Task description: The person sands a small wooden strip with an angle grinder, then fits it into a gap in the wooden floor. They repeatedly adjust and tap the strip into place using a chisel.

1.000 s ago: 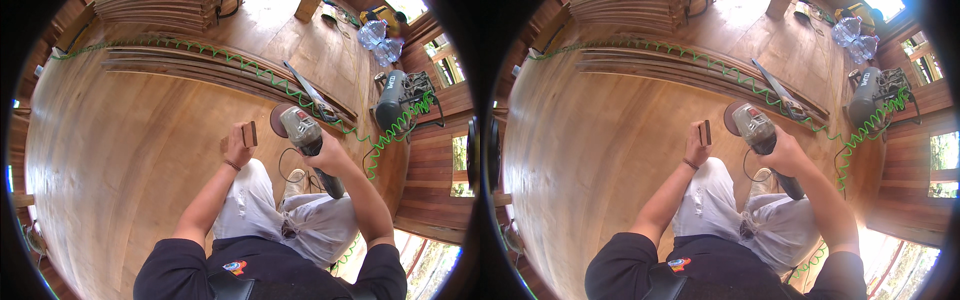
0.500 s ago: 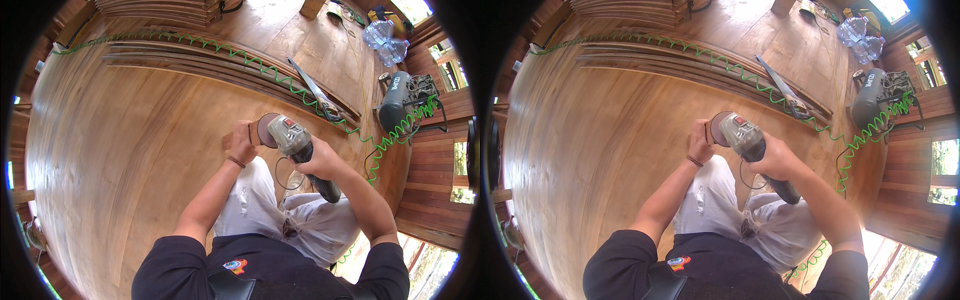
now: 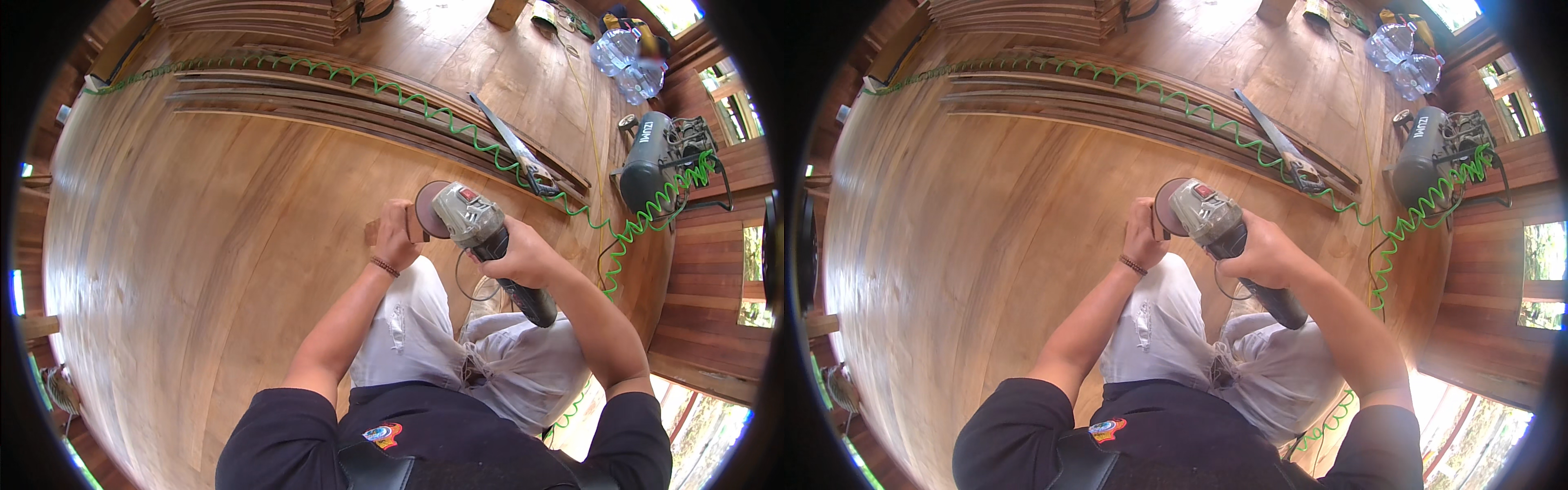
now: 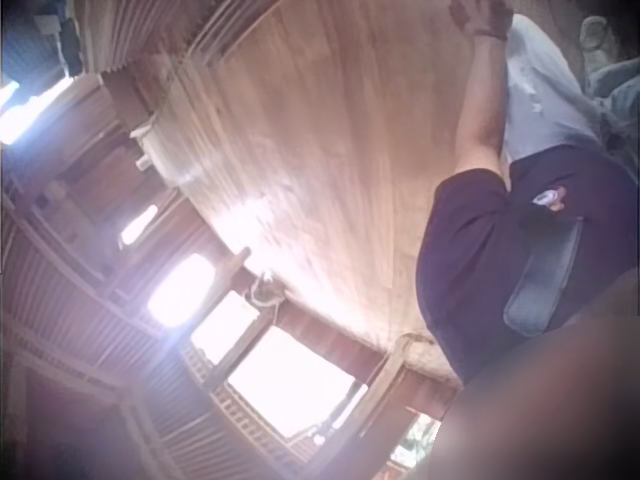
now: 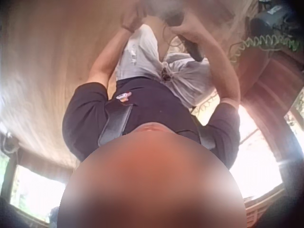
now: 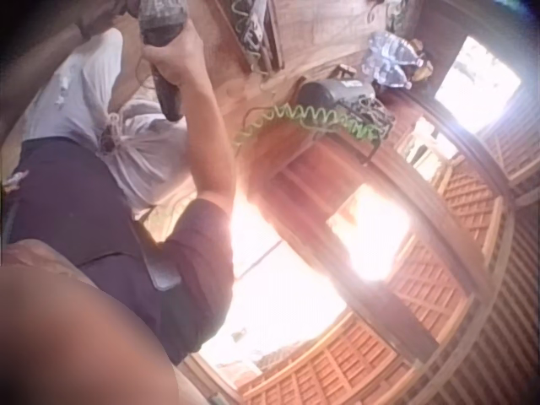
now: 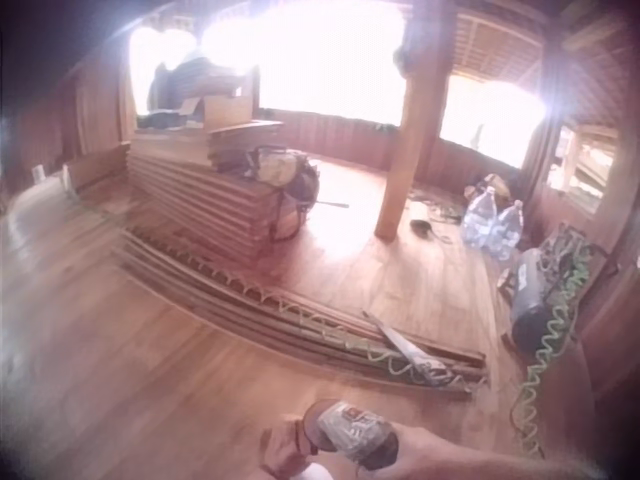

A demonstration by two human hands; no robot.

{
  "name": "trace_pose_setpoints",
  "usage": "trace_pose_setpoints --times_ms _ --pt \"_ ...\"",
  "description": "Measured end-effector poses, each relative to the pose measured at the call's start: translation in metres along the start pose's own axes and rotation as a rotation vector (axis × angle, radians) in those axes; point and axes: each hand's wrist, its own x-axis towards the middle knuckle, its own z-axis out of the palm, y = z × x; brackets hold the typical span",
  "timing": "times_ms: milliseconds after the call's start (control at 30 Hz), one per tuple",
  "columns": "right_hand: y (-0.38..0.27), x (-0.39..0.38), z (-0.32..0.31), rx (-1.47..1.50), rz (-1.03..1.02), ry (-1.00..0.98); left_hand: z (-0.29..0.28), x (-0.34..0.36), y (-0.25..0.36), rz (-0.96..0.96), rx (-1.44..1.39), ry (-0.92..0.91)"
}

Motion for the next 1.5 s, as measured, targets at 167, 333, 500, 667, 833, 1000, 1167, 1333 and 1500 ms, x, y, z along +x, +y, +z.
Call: trace_pose_setpoints --times_ms 167,333,500,667,833,1000,1167,1333,1500 --pt "-0.005 0.003 -0.005 0.02 0.043 0.044 0.0 -0.003 0.001 -0.064 -0.027 -0.034" --pt "-0.003 -0.004 -0.007 0.112 0.019 0.056 0.003 -0.005 -0.01 0.022 0.092 -0.006" --pt "-0.001 -0.002 0.002 0.029 0.05 0.02 0.001 -0.005 -0.012 -0.023 0.03 0.02" --pt "-0.005 -0.008 -0.002 0.093 -0.012 0.096 -0.007 0.001 -0.004 -0.013 0.065 0.11" --pt "-0.004 -0.019 -0.007 0.172 0.042 0.213 -0.015 0.008 -0.005 0.011 0.183 0.278" --pt "0.001 -0.023 -0.005 0.169 0.016 0.276 -0.028 0.006 -0.016 -0.124 0.037 0.202" --pt "-0.001 -0.027 -0.002 0.169 -0.005 0.291 -0.036 0.005 -0.016 -0.118 -0.12 0.19" --pt "-0.003 -0.031 0.0 0.174 -0.019 0.28 -0.044 -0.002 -0.004 -0.358 -0.459 0.176" --pt "-0.006 -0.034 0.005 0.07 -0.075 0.269 -0.047 -0.009 0.001 -0.483 -0.452 0.087"
